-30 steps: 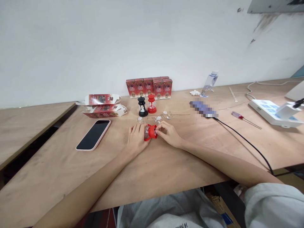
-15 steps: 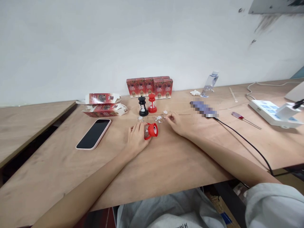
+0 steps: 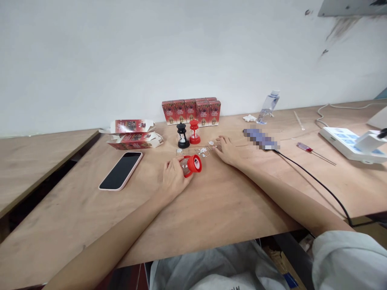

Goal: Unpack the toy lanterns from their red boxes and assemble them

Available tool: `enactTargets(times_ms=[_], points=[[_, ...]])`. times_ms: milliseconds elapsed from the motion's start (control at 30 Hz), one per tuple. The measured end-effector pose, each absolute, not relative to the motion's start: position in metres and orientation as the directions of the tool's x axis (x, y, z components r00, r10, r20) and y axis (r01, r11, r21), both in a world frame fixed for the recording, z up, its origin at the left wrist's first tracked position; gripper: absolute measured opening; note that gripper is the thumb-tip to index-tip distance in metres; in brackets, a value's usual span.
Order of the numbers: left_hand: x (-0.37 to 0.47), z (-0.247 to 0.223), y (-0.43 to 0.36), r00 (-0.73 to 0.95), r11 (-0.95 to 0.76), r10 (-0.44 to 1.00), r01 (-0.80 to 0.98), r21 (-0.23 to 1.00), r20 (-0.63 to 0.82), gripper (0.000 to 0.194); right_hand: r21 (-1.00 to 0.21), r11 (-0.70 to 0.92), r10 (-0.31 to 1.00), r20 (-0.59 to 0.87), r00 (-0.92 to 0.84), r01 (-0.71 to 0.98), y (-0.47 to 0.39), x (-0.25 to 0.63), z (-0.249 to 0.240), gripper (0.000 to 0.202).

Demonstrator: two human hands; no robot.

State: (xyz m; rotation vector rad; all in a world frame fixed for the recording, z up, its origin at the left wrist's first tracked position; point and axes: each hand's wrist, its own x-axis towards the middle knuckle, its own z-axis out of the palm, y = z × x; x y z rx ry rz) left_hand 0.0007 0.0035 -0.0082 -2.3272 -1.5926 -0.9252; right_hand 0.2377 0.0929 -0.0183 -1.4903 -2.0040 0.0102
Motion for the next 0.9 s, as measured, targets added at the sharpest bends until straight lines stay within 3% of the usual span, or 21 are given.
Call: enactTargets(times_ms=[100, 200, 333, 500, 567, 733, 900], points=[[0.000, -0.007, 0.003, 0.290, -0.465, 0.745, 0.872, 0.156, 0.601, 0.046, -0.248, 0.444, 0.846, 0.433, -0.311, 0.861, 0.103, 0.231, -0.020, 0.052], [-0.001, -0.005, 0.001, 0.343, -0.488, 0.727, 0.868, 0.095, 0.595, 0.045, -0.239, 0.464, 0.858, 0.361, -0.366, 0.853, 0.116, 0.227, -0.022, 0.047], [-0.002, -0.003, 0.002, 0.375, -0.489, 0.715, 0.871, 0.038, 0.590, 0.044, -0.263, 0.441, 0.876, 0.334, -0.348, 0.858, 0.122, 0.226, -0.022, 0.031], [0.015, 0.032, 0.023, 0.449, -0.478, 0.731, 0.874, -0.085, 0.514, 0.040, -0.287, 0.406, 0.881, 0.374, -0.289, 0.867, 0.112, 0.224, -0.016, 0.030], [0.033, 0.056, 0.040, 0.503, -0.470, 0.725, 0.861, -0.195, 0.471, 0.038, -0.340, 0.406, 0.877, 0.407, -0.256, 0.848, 0.108, 0.225, -0.014, 0.028], [0.098, 0.099, 0.099, 0.576, -0.465, 0.713, 0.816, -0.344, 0.400, 0.035, -0.690, 0.207, 0.926, 0.368, 0.090, 0.693, 0.108, 0.236, -0.015, 0.030], [0.143, 0.092, 0.151, 0.630, -0.522, 0.740, 0.758, -0.391, 0.236, 0.022, -0.755, 0.208, 0.941, 0.329, 0.083, 0.622, 0.116, 0.241, -0.025, 0.030]])
